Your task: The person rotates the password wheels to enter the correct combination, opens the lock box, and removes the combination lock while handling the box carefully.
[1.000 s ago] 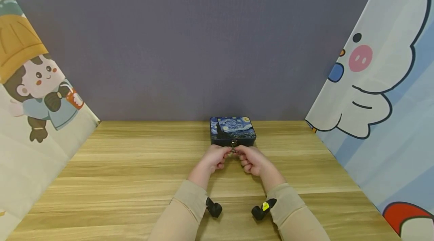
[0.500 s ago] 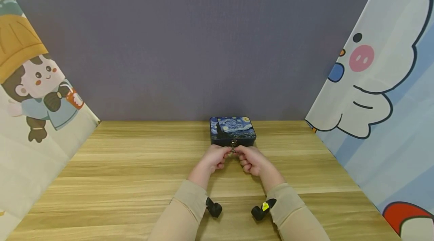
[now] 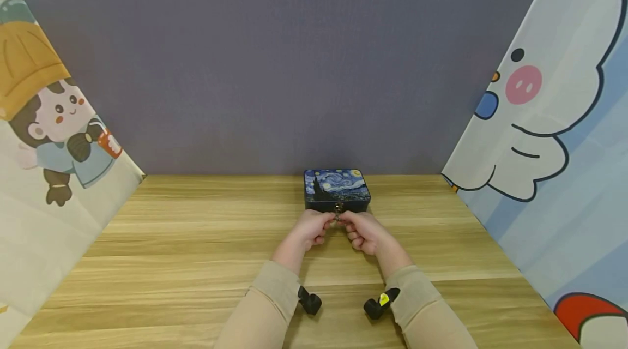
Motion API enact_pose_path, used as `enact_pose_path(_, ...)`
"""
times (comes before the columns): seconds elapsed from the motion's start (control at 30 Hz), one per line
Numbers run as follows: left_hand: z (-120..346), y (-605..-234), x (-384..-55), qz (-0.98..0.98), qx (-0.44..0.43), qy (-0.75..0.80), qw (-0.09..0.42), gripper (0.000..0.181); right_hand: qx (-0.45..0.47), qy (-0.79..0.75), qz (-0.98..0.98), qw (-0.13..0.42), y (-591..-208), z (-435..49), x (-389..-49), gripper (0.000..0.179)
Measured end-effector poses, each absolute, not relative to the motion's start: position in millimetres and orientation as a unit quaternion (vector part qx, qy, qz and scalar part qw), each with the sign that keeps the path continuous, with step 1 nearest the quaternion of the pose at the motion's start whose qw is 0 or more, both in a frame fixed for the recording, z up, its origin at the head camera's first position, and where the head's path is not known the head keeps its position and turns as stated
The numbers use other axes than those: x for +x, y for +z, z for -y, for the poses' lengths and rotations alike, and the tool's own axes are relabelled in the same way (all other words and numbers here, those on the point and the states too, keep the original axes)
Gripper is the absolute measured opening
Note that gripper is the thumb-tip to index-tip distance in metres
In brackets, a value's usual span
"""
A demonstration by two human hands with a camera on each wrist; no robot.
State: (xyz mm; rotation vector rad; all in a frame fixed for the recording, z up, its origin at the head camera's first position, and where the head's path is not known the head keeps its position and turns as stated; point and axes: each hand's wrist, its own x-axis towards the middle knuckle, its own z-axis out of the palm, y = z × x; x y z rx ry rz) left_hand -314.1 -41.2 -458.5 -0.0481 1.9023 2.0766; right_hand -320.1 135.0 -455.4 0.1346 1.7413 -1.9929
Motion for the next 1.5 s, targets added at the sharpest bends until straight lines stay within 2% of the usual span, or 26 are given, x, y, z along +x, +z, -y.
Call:
enact_pose_path(0.8, 41.0, -459.5, -315.1, -0.668, -0.016, 0.725, 0.165, 0.025, 0.053, -0.732, -0.637, 0.237, -457.4, -134.2, -319.3, 0.019)
enact_pose_path(1.17, 41.2, -460.0, -315.8, -0.67, -0.014, 0.725, 0.159, 0.026, 0.058, -0.726, -0.644, 0.236, -456.9, -134.9, -320.4, 0.027)
enact_pose_path(1.5, 41.5, -461.9, -317.4, -0.671, -0.015, 0.724, 0.158, 0.026, 0.061, -0.731, -0.637, 0.237, -458.2, -133.9, -321.4, 0.019)
